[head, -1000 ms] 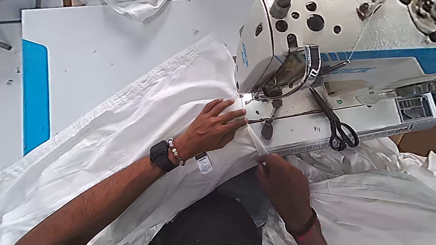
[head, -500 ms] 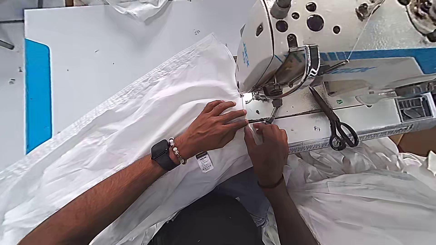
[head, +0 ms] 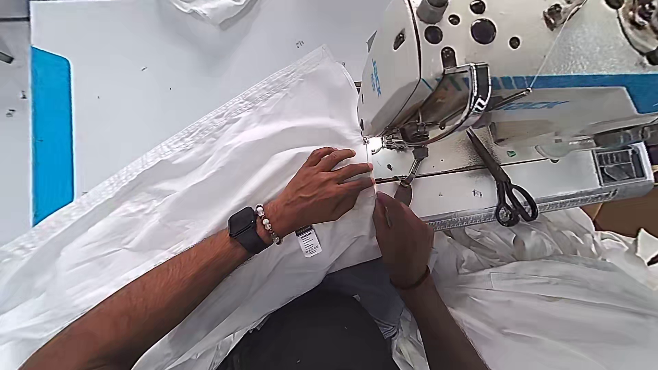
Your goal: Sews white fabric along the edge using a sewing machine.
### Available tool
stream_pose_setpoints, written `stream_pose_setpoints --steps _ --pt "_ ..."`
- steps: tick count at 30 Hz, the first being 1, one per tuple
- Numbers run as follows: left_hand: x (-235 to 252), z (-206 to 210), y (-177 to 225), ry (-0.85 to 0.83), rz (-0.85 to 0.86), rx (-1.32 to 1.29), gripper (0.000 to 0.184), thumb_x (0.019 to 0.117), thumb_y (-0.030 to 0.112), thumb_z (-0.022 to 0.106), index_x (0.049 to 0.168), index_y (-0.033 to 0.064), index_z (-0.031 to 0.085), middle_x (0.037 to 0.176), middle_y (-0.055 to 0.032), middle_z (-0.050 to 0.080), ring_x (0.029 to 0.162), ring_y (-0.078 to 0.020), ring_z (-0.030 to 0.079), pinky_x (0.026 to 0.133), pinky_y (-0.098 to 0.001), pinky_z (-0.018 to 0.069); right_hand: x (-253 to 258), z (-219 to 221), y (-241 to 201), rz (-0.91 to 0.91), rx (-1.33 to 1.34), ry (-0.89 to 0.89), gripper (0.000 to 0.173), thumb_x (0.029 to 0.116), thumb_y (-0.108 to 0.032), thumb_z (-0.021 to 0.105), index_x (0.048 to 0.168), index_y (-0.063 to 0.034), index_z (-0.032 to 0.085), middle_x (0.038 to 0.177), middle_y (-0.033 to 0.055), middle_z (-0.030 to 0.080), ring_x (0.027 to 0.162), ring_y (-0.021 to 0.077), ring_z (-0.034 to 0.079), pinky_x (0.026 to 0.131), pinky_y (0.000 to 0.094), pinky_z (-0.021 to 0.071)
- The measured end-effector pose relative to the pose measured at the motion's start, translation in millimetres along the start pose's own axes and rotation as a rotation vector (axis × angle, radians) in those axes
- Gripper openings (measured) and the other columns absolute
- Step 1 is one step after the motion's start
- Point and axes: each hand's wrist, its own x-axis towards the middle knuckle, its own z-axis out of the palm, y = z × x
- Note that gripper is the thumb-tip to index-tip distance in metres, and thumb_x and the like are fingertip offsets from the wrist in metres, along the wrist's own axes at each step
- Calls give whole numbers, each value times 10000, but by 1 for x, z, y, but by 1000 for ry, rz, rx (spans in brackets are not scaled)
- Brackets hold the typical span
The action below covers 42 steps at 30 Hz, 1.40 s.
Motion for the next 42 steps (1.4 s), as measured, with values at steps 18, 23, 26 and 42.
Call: stream_pose_setpoints --steps 18,23,26,42 --pt "6 -1 -11 -9 17 7 342 1020 309 506 1270 326 738 1459 30 606 1426 -264 450 1166 -493 313 11 -10 4 -163 -229 -171 364 1011 -233 515 1284 -165 746 569 10 575 432 183 540 379 337 371" --pt "19 -4 -34 31 19 46 338 1010 324 528 1277 310 736 1317 -18 662 1299 -274 514 1100 -481 342 41 -3 0 -141 -267 -195 378 1017 -255 504 1323 -207 720 555 21 570 452 217 560 399 366 378" --pt "27 -6 -54 30 66 70 324 1007 324 535 1249 308 750 1302 7 681 1303 -273 511 1086 -483 336 55 3 -3 -131 -279 -206 402 1026 -279 511 1388 -217 672 557 28 573 456 231 562 411 379 384" --pt "-86 -45 81 -83 -1004 211 802 1007 679 294 1586 137 412 1649 -187 342 1519 -499 254 1153 -795 142 53 32 -13 89 -78 47 245 1034 -291 555 1150 -143 712 820 49 671 596 213 639 465 385 476"
